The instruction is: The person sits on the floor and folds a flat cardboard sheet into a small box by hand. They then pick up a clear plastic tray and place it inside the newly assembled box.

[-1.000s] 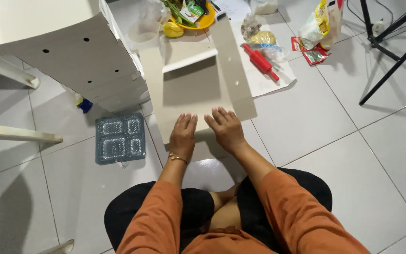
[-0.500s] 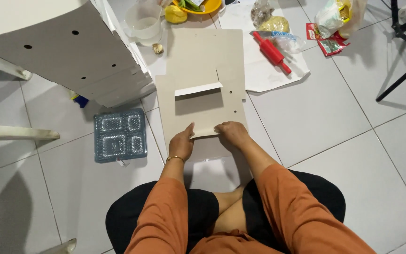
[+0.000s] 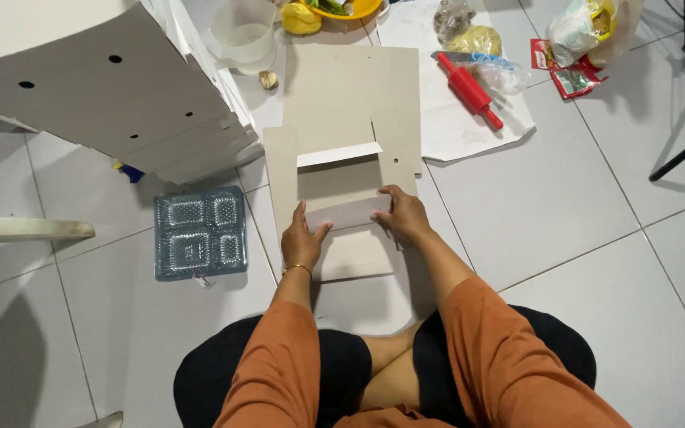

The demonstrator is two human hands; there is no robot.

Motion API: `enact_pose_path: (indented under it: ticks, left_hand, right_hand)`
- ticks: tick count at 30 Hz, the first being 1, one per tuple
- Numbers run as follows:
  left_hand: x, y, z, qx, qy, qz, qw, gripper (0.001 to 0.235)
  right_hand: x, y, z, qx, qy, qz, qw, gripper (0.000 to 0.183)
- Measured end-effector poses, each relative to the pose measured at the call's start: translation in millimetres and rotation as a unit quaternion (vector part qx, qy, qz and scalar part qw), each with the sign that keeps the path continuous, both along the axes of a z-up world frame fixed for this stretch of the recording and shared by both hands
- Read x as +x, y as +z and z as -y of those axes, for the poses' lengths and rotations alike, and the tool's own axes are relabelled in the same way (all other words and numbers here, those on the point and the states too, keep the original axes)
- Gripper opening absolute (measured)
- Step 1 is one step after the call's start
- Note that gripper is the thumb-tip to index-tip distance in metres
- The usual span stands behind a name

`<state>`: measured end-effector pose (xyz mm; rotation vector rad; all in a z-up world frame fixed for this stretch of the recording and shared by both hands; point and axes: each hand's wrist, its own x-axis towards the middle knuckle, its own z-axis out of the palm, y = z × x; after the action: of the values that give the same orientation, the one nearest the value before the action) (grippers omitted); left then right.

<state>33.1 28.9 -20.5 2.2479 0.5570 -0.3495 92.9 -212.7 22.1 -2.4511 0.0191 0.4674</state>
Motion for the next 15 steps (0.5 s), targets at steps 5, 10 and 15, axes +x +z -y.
enact_pose_path:
  ticks: [5, 10, 15]
  left_hand:
    - [2.9, 6.3, 5.5, 0.037, -0.003, 0.014, 0.999, 0.079]
    - [9.1, 3.8, 6.6, 0.071, -0.019, 0.013, 0.997, 0.080]
    - [11.2, 4.2, 11.1, 0.089, -0.011, 0.007, 0.996, 0.079]
  right_hand:
    - [4.1, -7.6, -1.0, 0.023, -0.022, -0.014, 0.999, 0.058]
    - [9.1, -2.2, -5.1, 0.026, -0.034, -0.020, 0.999, 0.061]
    - [9.6, 2.2, -12.1, 0.000, -0.029, -0.020, 0.999, 0.062]
